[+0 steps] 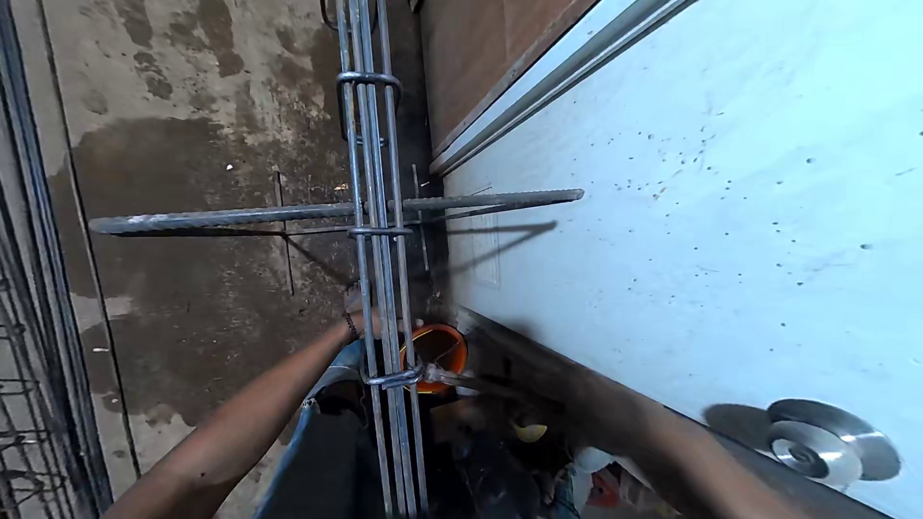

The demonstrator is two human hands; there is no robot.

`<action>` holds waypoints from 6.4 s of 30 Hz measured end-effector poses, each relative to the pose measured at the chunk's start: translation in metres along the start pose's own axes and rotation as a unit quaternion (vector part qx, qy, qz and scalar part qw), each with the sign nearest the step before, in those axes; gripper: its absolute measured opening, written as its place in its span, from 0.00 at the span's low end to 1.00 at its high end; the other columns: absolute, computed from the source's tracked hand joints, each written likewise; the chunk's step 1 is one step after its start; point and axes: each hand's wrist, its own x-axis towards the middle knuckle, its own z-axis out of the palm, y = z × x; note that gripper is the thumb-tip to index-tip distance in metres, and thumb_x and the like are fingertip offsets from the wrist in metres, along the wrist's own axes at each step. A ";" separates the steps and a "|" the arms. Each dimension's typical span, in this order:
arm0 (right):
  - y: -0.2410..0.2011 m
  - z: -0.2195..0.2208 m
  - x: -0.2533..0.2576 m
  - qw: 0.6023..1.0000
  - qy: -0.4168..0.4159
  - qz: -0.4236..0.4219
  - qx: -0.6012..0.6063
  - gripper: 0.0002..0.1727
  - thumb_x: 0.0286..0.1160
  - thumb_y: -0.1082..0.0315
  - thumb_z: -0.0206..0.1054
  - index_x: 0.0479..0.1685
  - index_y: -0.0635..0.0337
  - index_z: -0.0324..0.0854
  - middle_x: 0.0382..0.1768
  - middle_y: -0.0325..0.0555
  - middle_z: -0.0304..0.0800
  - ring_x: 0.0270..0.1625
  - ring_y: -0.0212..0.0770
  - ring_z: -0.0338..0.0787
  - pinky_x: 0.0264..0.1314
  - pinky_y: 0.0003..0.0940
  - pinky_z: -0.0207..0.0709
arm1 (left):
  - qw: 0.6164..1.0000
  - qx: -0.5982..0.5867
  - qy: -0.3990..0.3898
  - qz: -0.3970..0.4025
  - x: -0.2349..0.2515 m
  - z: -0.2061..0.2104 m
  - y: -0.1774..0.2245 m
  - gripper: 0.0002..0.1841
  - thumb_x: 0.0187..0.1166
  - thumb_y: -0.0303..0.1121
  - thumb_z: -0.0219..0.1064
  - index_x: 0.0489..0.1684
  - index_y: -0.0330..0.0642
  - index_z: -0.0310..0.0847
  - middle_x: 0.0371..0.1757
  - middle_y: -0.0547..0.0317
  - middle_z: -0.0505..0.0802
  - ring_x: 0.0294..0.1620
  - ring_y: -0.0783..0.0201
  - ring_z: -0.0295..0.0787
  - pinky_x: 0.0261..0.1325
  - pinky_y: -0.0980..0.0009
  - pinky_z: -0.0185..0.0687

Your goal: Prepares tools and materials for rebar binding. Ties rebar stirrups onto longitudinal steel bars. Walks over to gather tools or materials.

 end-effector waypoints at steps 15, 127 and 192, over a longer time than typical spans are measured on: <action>-0.006 0.011 0.011 0.899 0.210 -0.071 -0.377 0.27 0.84 0.57 0.57 0.81 0.57 0.72 0.35 0.57 0.86 0.28 0.59 0.89 0.21 0.48 0.78 | 0.999 -0.031 -0.004 0.031 -0.007 -0.001 -0.003 0.16 0.86 0.43 0.64 0.40 0.37 0.84 0.28 0.65 0.84 0.29 0.75 0.78 0.44 0.73 0.80; 0.003 0.034 0.025 0.923 0.185 -0.079 -0.327 0.30 0.76 0.61 0.64 0.80 0.55 0.71 0.49 0.56 0.88 0.41 0.59 0.92 0.34 0.50 0.84 | 0.998 0.038 -0.017 0.042 0.004 -0.002 0.001 0.24 0.82 0.51 0.67 0.31 0.34 0.84 0.30 0.53 0.87 0.32 0.62 0.82 0.45 0.56 0.79; -0.008 0.002 0.030 0.978 -0.037 0.022 -0.205 0.27 0.84 0.66 0.61 0.83 0.48 0.69 0.49 0.62 0.88 0.44 0.63 0.93 0.42 0.58 0.86 | 0.998 0.059 -0.017 0.016 0.004 0.001 -0.002 0.25 0.84 0.51 0.65 0.44 0.31 0.86 0.44 0.42 0.90 0.48 0.51 0.86 0.60 0.48 0.78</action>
